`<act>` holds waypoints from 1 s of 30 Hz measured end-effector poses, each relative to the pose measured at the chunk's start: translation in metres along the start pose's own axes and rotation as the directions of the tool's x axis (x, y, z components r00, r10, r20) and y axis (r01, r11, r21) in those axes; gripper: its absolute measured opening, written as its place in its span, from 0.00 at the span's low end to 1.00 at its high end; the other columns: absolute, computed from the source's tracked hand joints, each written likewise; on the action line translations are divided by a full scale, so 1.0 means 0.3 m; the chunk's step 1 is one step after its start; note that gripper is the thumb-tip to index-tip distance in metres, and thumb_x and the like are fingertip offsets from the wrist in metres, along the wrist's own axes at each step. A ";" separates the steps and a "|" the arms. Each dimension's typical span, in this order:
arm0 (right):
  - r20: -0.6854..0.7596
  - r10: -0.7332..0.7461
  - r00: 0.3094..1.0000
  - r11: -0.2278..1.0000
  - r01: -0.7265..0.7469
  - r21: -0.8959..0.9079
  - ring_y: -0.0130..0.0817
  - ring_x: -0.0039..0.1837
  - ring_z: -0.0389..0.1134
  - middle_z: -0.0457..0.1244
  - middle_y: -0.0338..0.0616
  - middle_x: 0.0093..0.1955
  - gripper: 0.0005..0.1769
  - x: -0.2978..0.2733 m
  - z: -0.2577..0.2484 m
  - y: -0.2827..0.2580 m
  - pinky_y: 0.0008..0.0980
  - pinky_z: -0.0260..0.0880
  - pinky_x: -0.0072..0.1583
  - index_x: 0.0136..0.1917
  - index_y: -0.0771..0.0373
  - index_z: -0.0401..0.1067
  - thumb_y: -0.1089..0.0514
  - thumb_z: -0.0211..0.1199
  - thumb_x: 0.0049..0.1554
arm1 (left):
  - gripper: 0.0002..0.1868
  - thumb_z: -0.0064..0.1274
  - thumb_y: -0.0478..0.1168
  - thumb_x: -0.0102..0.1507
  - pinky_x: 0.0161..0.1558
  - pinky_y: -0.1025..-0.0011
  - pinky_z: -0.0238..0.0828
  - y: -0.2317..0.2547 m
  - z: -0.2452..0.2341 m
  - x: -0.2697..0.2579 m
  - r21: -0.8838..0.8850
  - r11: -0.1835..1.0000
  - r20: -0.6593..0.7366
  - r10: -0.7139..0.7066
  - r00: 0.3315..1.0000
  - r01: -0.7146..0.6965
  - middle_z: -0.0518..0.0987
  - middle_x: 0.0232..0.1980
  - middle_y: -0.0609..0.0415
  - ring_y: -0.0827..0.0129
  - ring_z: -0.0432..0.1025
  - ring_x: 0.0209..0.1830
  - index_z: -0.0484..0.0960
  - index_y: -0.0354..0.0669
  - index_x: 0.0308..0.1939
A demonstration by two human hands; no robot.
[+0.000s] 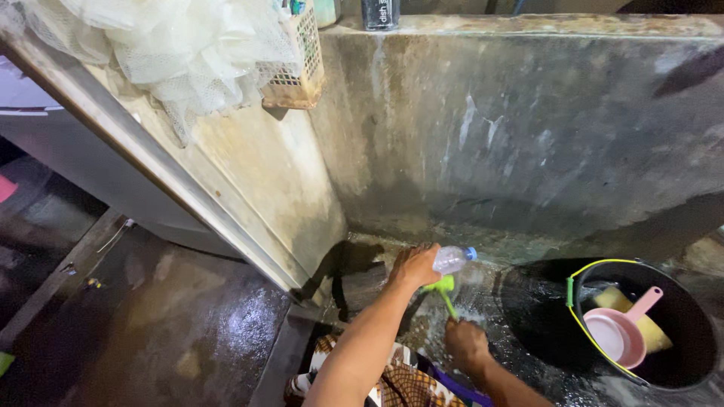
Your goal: The person squats in a bathroom and scrubs the wet floor with a green brush while holding a plastic bottle. They repeatedly scrub the same area near a squat toilet and a bucket.
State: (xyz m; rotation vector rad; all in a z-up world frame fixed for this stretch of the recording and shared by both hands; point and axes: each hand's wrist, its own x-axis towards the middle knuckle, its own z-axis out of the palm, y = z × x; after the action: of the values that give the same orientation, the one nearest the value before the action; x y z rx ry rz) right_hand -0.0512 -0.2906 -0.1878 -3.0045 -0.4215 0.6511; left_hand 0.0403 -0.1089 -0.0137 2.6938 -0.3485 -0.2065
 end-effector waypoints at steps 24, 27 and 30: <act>-0.054 0.213 0.976 0.976 -0.215 -0.041 0.49 0.53 0.76 0.72 0.54 0.53 0.20 -0.038 -0.031 0.393 0.46 0.79 0.52 0.68 0.63 0.64 0.57 0.46 0.65 | 0.46 0.67 0.50 0.54 0.63 0.52 0.64 0.003 0.025 0.006 0.021 0.998 0.076 -0.056 0.996 0.055 0.71 0.67 0.40 0.44 0.66 0.67 0.63 0.48 0.72; -0.085 0.323 0.943 0.939 -0.308 0.151 0.54 0.54 0.75 0.71 0.58 0.53 0.16 0.052 -0.074 0.446 0.49 0.77 0.53 0.62 0.62 0.69 0.57 0.47 0.65 | 0.40 0.65 0.49 0.55 0.64 0.51 0.65 -0.016 0.030 0.017 0.033 0.997 0.131 -0.075 0.989 0.072 0.73 0.67 0.43 0.46 0.67 0.68 0.67 0.47 0.69; -0.045 0.294 0.955 0.951 -0.287 0.117 0.51 0.56 0.75 0.72 0.54 0.53 0.15 0.004 -0.039 0.413 0.47 0.78 0.54 0.56 0.60 0.75 0.56 0.51 0.62 | 0.37 0.65 0.50 0.56 0.65 0.52 0.66 -0.033 0.048 0.030 0.064 0.997 0.026 0.036 0.999 -0.038 0.75 0.66 0.43 0.49 0.68 0.70 0.71 0.44 0.65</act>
State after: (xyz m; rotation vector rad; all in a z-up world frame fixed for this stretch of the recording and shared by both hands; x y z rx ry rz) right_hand -0.0137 -0.4094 -0.1892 -2.9965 0.0620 0.5721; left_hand 0.0483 -0.1083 -0.0316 2.7481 -0.4194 -0.2221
